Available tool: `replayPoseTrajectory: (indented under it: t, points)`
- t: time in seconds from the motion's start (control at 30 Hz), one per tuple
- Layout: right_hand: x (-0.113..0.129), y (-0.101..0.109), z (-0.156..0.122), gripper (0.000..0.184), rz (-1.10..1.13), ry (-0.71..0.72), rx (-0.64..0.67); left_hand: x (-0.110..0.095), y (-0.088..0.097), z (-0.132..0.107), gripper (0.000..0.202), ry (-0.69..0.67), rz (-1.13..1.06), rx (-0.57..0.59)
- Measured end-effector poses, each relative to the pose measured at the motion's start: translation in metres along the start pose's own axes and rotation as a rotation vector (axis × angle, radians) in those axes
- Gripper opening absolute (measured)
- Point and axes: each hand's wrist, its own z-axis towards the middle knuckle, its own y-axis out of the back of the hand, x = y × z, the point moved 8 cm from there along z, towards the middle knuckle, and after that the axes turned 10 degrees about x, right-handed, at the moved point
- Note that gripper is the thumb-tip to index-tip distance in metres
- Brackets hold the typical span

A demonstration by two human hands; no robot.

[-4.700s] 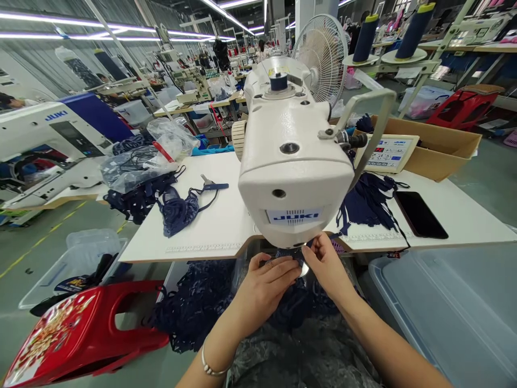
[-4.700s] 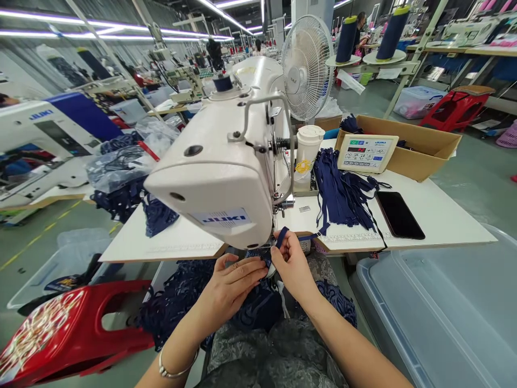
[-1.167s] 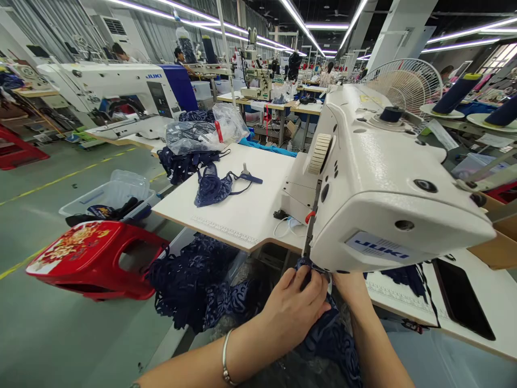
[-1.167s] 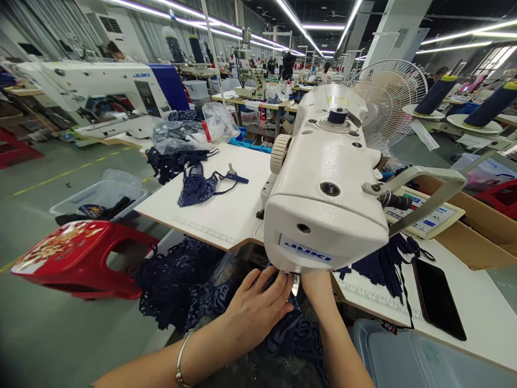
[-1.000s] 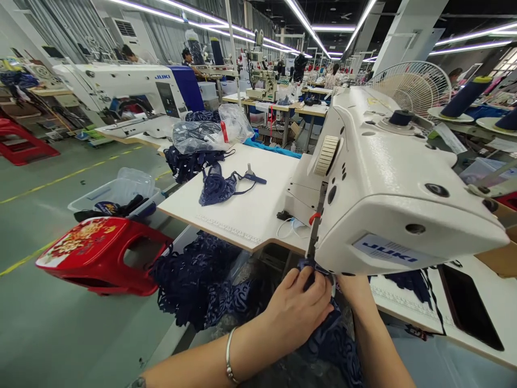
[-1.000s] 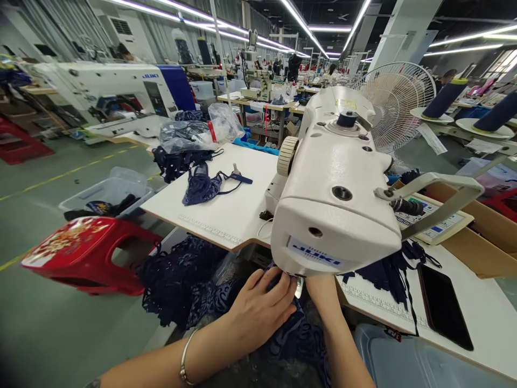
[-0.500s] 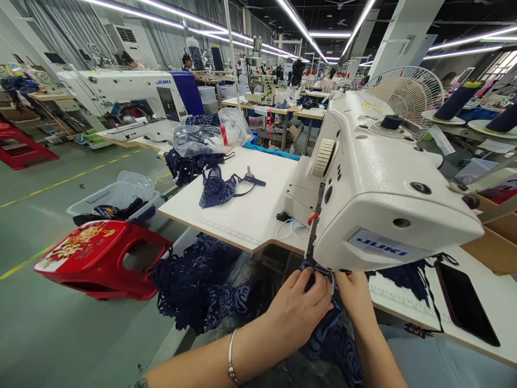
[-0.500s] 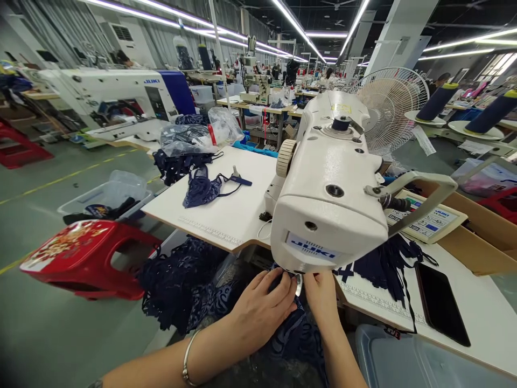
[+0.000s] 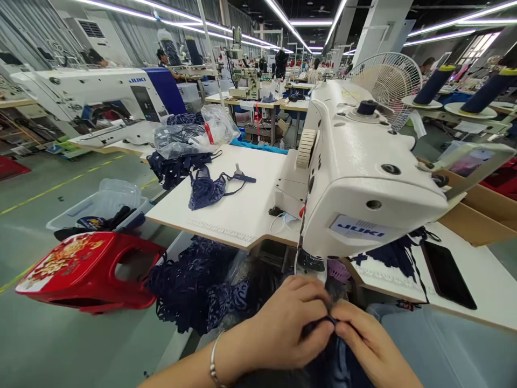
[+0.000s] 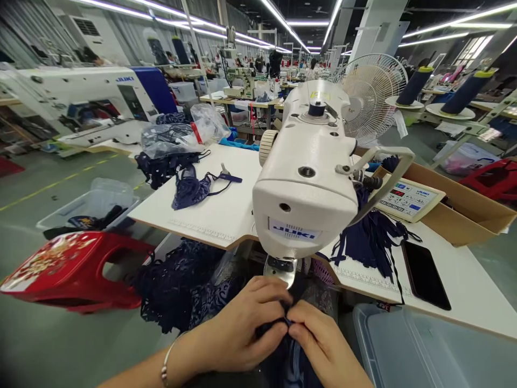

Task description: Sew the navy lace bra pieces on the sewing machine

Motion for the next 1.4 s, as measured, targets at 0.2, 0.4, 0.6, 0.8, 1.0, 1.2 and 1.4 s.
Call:
replayPoseTrajectory:
  t: [0.2, 0.4, 0.6, 0.8, 1.0, 1.2, 1.4]
  points:
    - [0.025, 0.017, 0.031, 0.017, -0.516, 0.200, -0.293, 0.045, 0.004, -0.014, 0.031, 0.361, 0.008, -0.080]
    - [0.006, 0.019, 0.052, 0.036, -0.742, 0.014, -0.485, 0.028, 0.005, -0.015, 0.035, 0.080, 0.534, -0.339]
    - [-0.041, 0.030, 0.043, 0.026, -0.172, -0.209, -0.460, 0.029, -0.014, -0.005, 0.038, 0.101, 0.555, -0.163]
    - [-0.049, 0.033, 0.044, 0.021, -0.037, -0.193, -0.501, 0.026, -0.016, 0.003, 0.036, 0.198, 0.553, -0.205]
    - [-0.050, 0.038, 0.045, 0.018, -0.076, -0.205, -0.518, 0.023, -0.014, 0.007, 0.036, 0.217, 0.582, -0.227]
    - [-0.050, 0.036, 0.045, 0.019, -0.070, -0.204, -0.497, 0.022, -0.014, 0.008, 0.035, 0.210, 0.571, -0.197]
    - [-0.052, 0.037, 0.044, 0.021, -0.051, -0.202, -0.492, 0.021, -0.011, 0.008, 0.034, 0.200, 0.581, -0.249]
